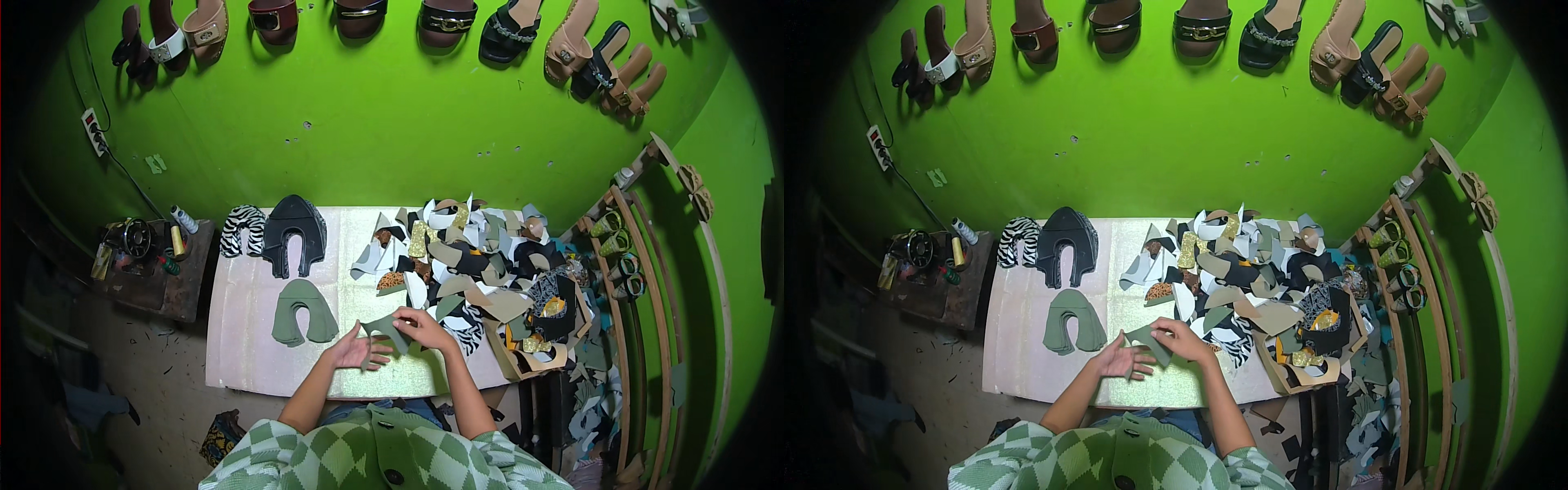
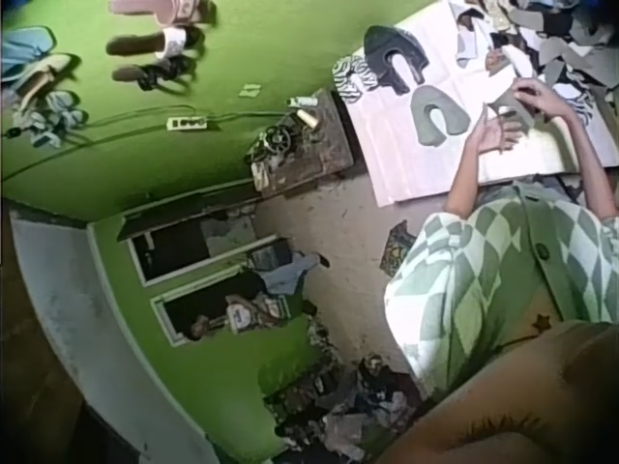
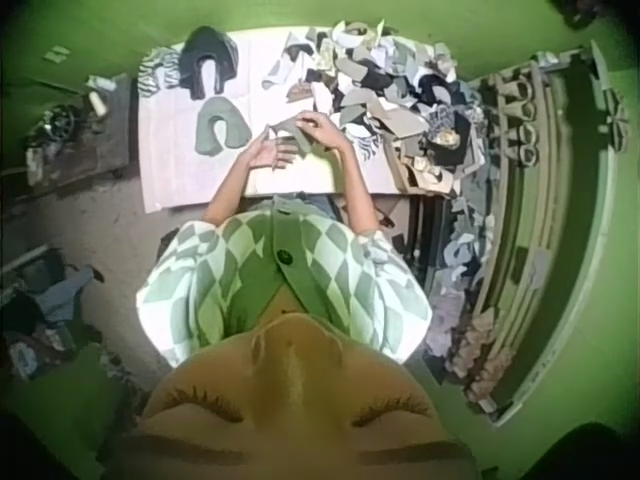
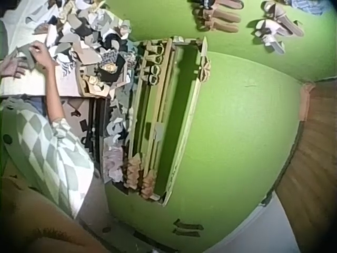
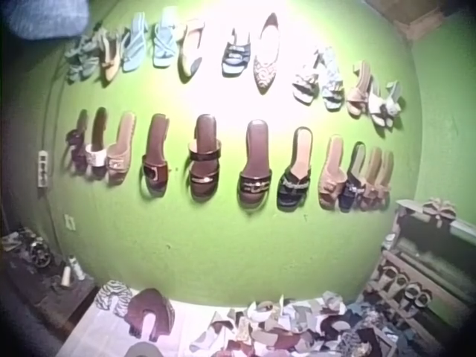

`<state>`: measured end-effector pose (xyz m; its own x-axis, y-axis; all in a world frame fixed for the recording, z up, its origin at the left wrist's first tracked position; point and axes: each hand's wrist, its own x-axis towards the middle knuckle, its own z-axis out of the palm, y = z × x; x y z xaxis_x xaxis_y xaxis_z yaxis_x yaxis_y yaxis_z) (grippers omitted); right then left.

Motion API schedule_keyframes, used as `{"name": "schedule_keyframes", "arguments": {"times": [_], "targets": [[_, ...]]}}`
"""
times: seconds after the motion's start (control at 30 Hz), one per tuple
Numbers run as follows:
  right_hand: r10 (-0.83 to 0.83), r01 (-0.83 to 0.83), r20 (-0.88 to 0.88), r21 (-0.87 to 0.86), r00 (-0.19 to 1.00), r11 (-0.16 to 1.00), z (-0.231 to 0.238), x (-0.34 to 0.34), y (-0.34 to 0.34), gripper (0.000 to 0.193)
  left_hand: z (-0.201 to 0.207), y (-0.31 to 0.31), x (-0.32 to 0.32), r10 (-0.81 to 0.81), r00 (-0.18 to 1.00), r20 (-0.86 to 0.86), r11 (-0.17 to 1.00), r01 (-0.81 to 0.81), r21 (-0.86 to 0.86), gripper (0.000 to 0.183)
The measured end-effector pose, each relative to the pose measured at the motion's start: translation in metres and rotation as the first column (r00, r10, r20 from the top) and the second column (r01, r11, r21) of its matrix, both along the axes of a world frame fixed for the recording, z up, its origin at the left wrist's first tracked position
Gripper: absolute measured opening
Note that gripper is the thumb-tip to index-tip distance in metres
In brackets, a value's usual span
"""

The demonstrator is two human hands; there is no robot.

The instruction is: Organizing and sorting various pieces of leather or fabric used for shoe manufacturing.

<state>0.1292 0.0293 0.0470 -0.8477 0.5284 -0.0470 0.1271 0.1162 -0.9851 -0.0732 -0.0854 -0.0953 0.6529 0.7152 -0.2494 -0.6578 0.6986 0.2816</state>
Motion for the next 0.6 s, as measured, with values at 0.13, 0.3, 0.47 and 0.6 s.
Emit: {"name": "schedule_keyframes", "arguments": {"times": [0.13, 0.3, 0.47, 0.6], "targets": [[-0.283, 0.285, 0.073, -0.017, 0.956, 0.959, -0.046, 0.005, -0.002, 0.02, -0.007, -0.009, 0.009, 0.232, 0.959, -0.165, 0.972, -0.222, 0.074, 0.061], [-0.51, 0.511, 0.046, -0.124, 0.859, 0.85, -0.11, 0.004, -0.012, 0.016, -0.021, -0.007, 0.0, 0.354, 0.538, -0.765, 0.935, -0.209, 0.286, 0.032], [-0.692, 0.653, 0.125, 0.247, 0.711, 0.716, -0.169, 0.003, -0.023, 0.023, -0.023, -0.006, 0.007, 0.3, 0.348, -0.888, 0.947, -0.22, 0.234, 0.035], [-0.753, 0.597, 0.211, 0.495, 0.623, 0.632, -0.135, 0.005, -0.024, 0.029, -0.004, -0.011, 0.014, 0.194, -0.102, -0.976, 0.981, 0.013, 0.194, 0.051]]}}
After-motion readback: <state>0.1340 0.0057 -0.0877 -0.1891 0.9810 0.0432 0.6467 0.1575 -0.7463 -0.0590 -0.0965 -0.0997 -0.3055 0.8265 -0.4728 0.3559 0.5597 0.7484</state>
